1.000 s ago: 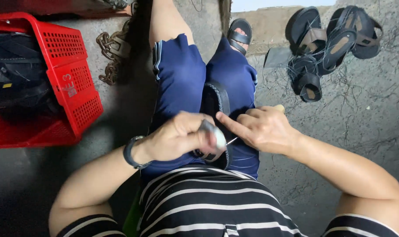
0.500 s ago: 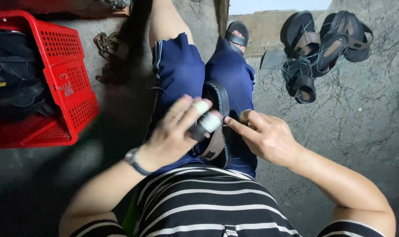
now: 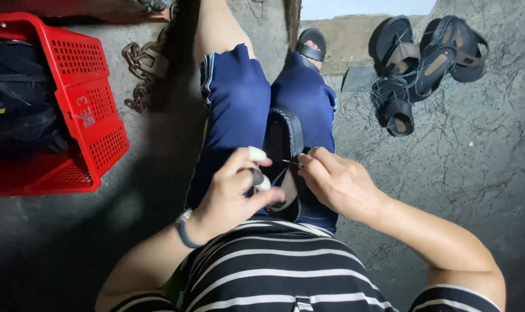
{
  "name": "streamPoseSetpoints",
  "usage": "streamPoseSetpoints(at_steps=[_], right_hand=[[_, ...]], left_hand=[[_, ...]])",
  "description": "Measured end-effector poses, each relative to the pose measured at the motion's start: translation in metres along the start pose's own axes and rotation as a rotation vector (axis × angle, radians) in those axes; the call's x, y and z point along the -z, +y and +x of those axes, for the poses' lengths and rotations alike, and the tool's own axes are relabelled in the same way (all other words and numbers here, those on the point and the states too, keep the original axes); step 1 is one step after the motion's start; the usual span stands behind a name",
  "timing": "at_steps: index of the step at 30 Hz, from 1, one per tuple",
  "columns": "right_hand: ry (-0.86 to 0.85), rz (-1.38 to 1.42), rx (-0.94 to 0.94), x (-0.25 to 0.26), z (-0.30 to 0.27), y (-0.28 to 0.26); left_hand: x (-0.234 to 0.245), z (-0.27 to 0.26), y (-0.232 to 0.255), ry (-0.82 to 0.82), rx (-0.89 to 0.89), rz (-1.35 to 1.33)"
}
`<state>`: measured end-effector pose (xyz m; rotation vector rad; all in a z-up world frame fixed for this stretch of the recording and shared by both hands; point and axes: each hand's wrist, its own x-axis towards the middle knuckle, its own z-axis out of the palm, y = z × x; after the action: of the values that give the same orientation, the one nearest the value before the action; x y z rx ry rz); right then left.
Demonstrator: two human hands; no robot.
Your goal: Hand-sewing the sole of a sandal to the upper part using a needle and thread.
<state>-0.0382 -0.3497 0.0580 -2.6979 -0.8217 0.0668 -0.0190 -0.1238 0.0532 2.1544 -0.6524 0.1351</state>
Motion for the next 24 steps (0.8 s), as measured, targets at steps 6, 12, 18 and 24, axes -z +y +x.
streamPoseSetpoints(at_steps=[6, 12, 18, 24], right_hand=[[0.157, 0.332, -0.058, -0.011, -0.004, -0.001], [0.157, 0.253, 0.011, 0.023, 0.001, 0.007], [-0.377, 0.172, -0.078, 0.055, -0.012, 0.028], [-0.660, 0.122, -0.184, 0.060, -0.022, 0.031]], left_hand=[[-0.009, 0.001, -0.008, -0.218, 0.403, -0.934], [-0.024, 0.004, -0.004, -0.283, 0.501, -0.545], [-0.027, -0.005, -0.002, -0.082, 0.579, -0.695], [-0.014, -0.016, -0.005, -0.425, 0.117, -0.036]])
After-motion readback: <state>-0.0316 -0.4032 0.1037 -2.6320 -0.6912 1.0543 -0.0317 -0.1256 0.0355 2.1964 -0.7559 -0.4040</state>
